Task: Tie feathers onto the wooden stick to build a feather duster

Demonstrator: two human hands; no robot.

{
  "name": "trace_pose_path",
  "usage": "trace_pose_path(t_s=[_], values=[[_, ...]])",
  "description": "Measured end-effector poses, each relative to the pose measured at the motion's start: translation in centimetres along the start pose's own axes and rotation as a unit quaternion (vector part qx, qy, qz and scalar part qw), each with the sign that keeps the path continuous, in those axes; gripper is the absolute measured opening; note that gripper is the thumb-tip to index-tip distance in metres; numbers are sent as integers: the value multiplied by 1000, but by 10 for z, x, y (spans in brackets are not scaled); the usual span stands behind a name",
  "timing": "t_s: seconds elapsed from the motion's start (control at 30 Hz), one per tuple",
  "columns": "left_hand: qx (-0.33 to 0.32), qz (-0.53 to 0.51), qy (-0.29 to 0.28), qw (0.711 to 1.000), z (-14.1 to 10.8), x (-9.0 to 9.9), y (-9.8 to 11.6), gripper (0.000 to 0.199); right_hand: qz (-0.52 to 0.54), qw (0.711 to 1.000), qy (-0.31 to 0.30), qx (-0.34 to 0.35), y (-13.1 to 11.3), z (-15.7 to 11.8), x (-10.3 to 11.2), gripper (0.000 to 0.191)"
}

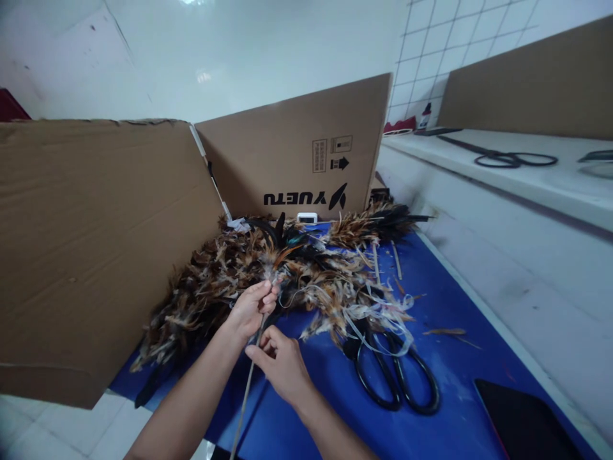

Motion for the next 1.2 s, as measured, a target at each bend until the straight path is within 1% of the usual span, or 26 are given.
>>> trace_pose_path(t_s=[0.1, 0.17, 0.23, 0.27, 0.33, 0.37, 0.43, 0.5, 0.57, 0.6, 0.67, 0.73, 0.83, 0.9, 0.97, 1.03, 1.1, 1.2], values=[[-8, -2, -3, 1000, -1, 2, 2, 21, 1, 1000, -1, 8, -4, -1, 1, 26], [-13, -1, -8, 1000, -2, 4, 4, 20, -19, 1000, 3, 18, -5, -2, 2, 29], [-19, 0, -10, 1000, -3, 7, 6, 20, -71, 996, 27, 43, -7, -2, 6, 28], [-22, 0, -10, 1000, -3, 8, 7, 20, -110, 991, 49, 63, -7, -1, 9, 24], [-25, -2, -3, 1000, -3, 11, 9, 20, -197, 968, 106, 111, -8, 1, 18, 14], [-26, -4, 0, 1000, -3, 12, 10, 20, -238, 952, 136, 136, -8, 2, 23, 13], [-27, -5, 3, 1000, -4, 14, 11, 19, -307, 916, 180, 184, -8, 6, 32, 24], [-23, -5, -2, 1000, -5, 14, 12, 19, -370, 878, 209, 221, -8, 10, 38, 35], [-16, -4, -10, 1000, -6, 14, 11, 20, -427, 846, 217, 237, -8, 14, 41, 46], [-11, -5, -15, 1000, -7, 13, 11, 19, -451, 834, 214, 236, -9, 16, 41, 51], [4, -10, -28, 1000, -9, 11, 9, 19, -489, 818, 199, 229, -9, 19, 38, 58], [20, -23, -47, 998, -11, 9, 8, 20, -509, 810, 182, 228, -9, 21, 34, 63], [38, -42, -75, 996, -14, 5, 8, 19, -503, 809, 188, 240, -7, 22, 33, 60], [44, -50, -79, 995, -15, 3, 9, 18, -485, 817, 198, 242, -6, 22, 36, 48], [45, -55, -75, 995, -15, 4, 11, 18, -461, 833, 196, 233, -6, 20, 42, 36], [47, -61, -72, 994, -15, 7, 14, 18, -430, 856, 195, 210, -7, 16, 51, 30], [50, -69, -72, 994, -14, 10, 17, 18, -391, 879, 207, 177, -9, 11, 64, 29], [52, -81, -79, 992, -11, 17, 21, 16, -336, 910, 214, 117, -10, 4, 92, 31]])
Point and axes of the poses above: each hand's wrist, its own z-axis towards the middle knuckle, its own x-axis out of the back of the hand, y = z × x, the point moved 3 cm from there along z, towards the middle knuckle, and after that the axes turned 3 degrees about x, right-handed, at the moved point
